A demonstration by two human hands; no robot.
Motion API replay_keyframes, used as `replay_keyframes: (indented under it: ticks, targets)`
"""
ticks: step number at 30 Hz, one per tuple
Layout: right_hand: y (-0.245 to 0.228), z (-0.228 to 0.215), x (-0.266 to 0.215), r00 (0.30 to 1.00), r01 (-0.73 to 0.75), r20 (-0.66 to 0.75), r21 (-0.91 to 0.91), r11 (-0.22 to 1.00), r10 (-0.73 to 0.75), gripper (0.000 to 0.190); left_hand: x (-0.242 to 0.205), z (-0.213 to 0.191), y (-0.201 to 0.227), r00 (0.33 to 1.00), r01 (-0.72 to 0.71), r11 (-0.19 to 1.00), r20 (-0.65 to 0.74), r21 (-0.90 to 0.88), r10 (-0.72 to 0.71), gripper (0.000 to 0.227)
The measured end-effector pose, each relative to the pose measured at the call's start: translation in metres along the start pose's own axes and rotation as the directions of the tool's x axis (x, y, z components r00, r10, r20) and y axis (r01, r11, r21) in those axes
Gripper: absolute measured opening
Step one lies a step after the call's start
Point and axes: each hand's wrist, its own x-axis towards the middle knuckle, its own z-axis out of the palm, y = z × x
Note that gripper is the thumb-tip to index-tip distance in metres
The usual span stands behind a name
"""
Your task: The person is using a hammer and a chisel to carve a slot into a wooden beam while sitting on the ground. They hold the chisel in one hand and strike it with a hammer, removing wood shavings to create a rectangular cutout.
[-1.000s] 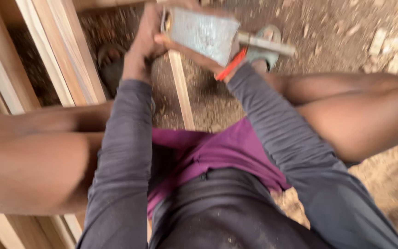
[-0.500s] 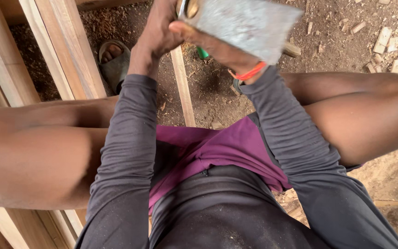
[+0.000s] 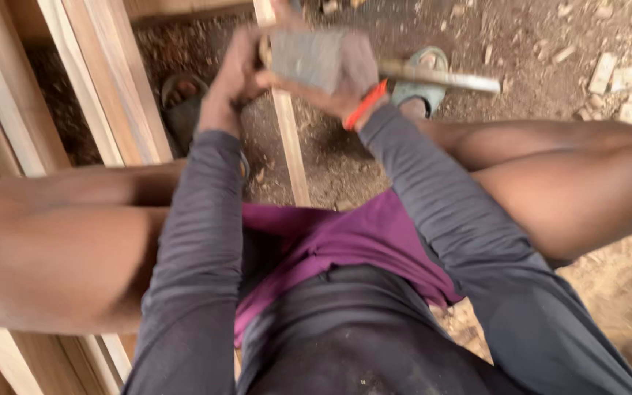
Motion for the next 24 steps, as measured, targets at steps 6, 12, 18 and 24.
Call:
replay_keyframes:
  ticks: [6, 12, 18, 24]
  targets:
    - [0.021, 0.020, -0.015, 0.999, 0.029, -0.030, 0.408, 0.912, -0.019, 0.057, 0.009, 0.006, 0.011, 0.967, -0.239, 0.948, -0.140, -0.209, 0.213, 0.085]
    - [0.037, -0.015, 0.000, 0.996, 0.087, -0.038, 0.354, 0.931, -0.079, 0.032, 0.042, 0.007, 0.043, 0.996, -0.080, 0.996, -0.026, -0.023, 0.080, 0.046]
    - [0.032, -0.041, -0.013, 0.997, 0.073, 0.004, 0.065, 0.995, -0.073, 0.028, 0.040, 0.013, 0.042, 0.994, -0.109, 0.992, -0.026, -0.068, 0.108, 0.052]
    - [0.058, 0.035, -0.017, 0.986, -0.108, 0.141, 0.136, 0.985, 0.089, 0.079, 0.025, 0.011, 0.022, 1.000, -0.009, 0.986, 0.002, 0.168, 0.008, 0.045]
